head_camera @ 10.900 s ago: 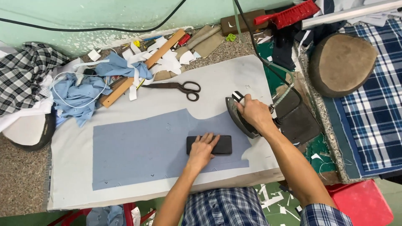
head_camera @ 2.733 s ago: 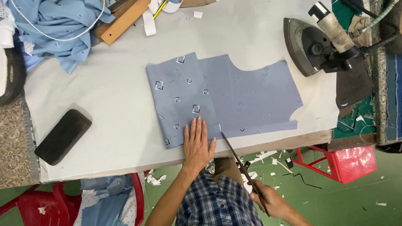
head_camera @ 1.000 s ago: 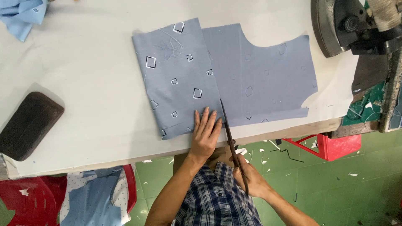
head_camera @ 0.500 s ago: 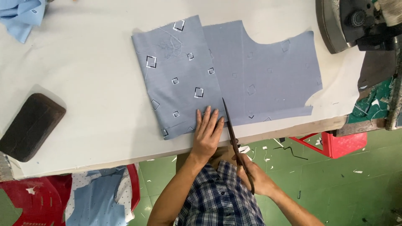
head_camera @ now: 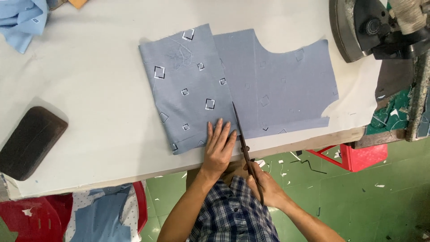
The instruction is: The person irons a light blue patterned fabric piece on a white table using a steam iron and a black pressing block. They then use large scissors to cut the fabric along marked lines, separating a section before ironing the remaining piece again.
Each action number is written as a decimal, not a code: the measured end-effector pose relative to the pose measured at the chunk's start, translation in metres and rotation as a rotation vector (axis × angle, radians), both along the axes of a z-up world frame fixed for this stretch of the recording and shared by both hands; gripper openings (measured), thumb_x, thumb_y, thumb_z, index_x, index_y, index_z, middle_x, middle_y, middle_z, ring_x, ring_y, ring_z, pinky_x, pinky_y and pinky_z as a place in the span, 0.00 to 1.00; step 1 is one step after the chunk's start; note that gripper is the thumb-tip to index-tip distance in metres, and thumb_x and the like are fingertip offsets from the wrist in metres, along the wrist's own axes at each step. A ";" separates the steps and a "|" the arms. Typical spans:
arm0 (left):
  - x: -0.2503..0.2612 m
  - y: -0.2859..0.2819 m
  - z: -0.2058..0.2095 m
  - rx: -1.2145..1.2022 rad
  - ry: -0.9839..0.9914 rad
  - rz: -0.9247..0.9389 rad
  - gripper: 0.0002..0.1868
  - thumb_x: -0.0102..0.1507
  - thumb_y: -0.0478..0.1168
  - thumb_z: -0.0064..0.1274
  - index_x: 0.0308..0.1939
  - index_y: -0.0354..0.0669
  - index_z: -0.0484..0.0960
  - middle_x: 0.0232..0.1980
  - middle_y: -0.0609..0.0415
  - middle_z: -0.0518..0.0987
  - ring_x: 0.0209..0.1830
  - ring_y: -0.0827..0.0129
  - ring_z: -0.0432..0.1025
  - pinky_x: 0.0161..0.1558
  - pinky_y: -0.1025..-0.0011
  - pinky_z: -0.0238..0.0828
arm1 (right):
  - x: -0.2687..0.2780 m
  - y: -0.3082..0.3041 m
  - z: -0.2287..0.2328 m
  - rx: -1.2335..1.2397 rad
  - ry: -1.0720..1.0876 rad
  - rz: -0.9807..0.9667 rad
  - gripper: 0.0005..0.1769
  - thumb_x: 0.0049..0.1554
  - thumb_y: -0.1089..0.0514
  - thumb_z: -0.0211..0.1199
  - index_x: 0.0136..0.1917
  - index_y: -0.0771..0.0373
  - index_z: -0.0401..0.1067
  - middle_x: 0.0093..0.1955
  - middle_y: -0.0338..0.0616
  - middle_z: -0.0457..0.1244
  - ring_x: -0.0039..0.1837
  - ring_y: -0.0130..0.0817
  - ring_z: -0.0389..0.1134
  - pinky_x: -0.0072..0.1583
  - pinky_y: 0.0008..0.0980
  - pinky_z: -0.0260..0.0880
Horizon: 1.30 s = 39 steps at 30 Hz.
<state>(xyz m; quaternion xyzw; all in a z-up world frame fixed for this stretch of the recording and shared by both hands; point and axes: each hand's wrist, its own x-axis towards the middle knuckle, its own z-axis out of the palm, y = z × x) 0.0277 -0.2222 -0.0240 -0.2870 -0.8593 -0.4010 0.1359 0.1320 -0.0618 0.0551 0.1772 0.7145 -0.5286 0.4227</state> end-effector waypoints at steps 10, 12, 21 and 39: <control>0.002 -0.001 -0.004 0.026 -0.025 -0.009 0.15 0.63 0.22 0.61 0.54 0.29 0.80 0.64 0.29 0.73 0.69 0.32 0.63 0.68 0.27 0.56 | 0.008 0.012 -0.005 -0.108 -0.123 -0.061 0.36 0.57 0.28 0.44 0.61 0.58 0.60 0.26 0.27 0.51 0.24 0.20 0.54 0.25 0.23 0.63; 0.001 -0.001 -0.003 0.042 -0.015 0.003 0.13 0.62 0.23 0.62 0.51 0.30 0.82 0.63 0.29 0.74 0.68 0.32 0.65 0.68 0.28 0.57 | -0.007 0.014 0.010 -0.051 -0.086 0.075 0.43 0.56 0.25 0.36 0.69 0.59 0.58 0.29 0.32 0.52 0.29 0.24 0.51 0.34 0.30 0.58; 0.001 -0.003 -0.004 0.130 -0.040 0.005 0.09 0.64 0.24 0.58 0.49 0.28 0.83 0.61 0.30 0.75 0.66 0.31 0.67 0.68 0.28 0.57 | -0.052 -0.001 0.018 0.045 -0.002 0.062 0.48 0.52 0.21 0.33 0.67 0.58 0.61 0.30 0.36 0.59 0.33 0.30 0.63 0.37 0.33 0.66; 0.001 -0.006 -0.002 0.202 -0.070 0.019 0.14 0.61 0.26 0.64 0.51 0.31 0.83 0.61 0.32 0.76 0.67 0.33 0.67 0.69 0.31 0.59 | -0.071 0.003 0.011 0.016 -0.006 0.114 0.40 0.58 0.28 0.36 0.69 0.59 0.55 0.28 0.42 0.61 0.30 0.34 0.66 0.33 0.33 0.68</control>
